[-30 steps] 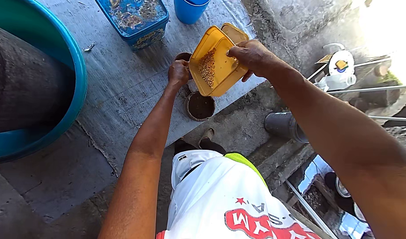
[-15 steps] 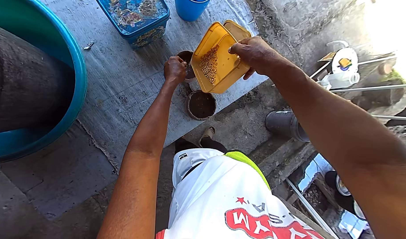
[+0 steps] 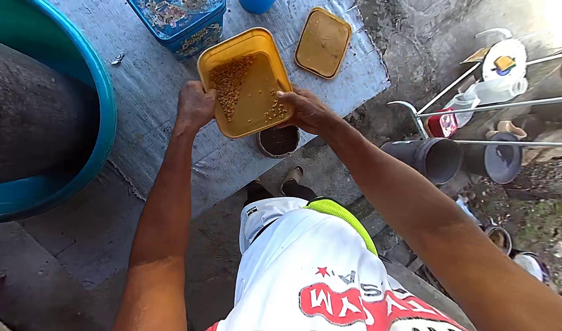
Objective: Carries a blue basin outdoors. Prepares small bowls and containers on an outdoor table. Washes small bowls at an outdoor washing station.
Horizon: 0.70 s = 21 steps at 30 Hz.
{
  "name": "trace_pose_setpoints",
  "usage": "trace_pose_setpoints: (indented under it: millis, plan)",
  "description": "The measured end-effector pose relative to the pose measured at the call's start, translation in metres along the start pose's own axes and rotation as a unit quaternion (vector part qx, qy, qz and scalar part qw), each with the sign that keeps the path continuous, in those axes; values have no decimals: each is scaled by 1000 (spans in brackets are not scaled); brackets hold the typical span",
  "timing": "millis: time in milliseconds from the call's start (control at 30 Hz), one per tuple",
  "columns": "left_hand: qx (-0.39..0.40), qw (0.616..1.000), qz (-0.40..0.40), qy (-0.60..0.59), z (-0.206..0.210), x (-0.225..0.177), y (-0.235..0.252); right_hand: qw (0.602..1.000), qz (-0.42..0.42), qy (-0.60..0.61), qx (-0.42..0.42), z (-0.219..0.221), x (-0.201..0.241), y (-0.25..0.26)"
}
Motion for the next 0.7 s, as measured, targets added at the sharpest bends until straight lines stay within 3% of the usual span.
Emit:
trace_pose_setpoints:
  millis: [100,167,233,300,367,500,600,700]
  plan:
    - [-43,997,-44,40,-21,40,-18,980,12,-197,-27,-12,-16,-5]
    - [-65,993,-77,57,-30,72,-28,914,60,-384,-118,-47,-44,-17]
    - [-87,988,-108,65,-34,104,-34,862,151,-462,-147,-74,-80,-33]
    - [-112,982,-133,68,-34,134,-40,852,199,-473,-102,-83,-114,-40]
    - [-135,975,-158,77,-31,160,-43,868,195,-452,-71,-80,-136,-38]
    - [-128,966,-203,93,-24,183,-43,862,194,-460,-90,-70,-142,-30]
    - [-172,959,-196,110,-27,169,-60,852,186,-482,-89,-68,-141,-30]
    - [-246,960,-83,99,-20,123,-79,872,156,-452,-109,-71,-144,-36]
Point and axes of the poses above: each hand's wrist, its own y-axis towards the middle knuckle, its own z-axis out of the palm, x = y × z, the point moved 6 cm from there along y, towards the middle knuckle, and after that the axes turned 8 degrees about -z, right-handed, at the moved point
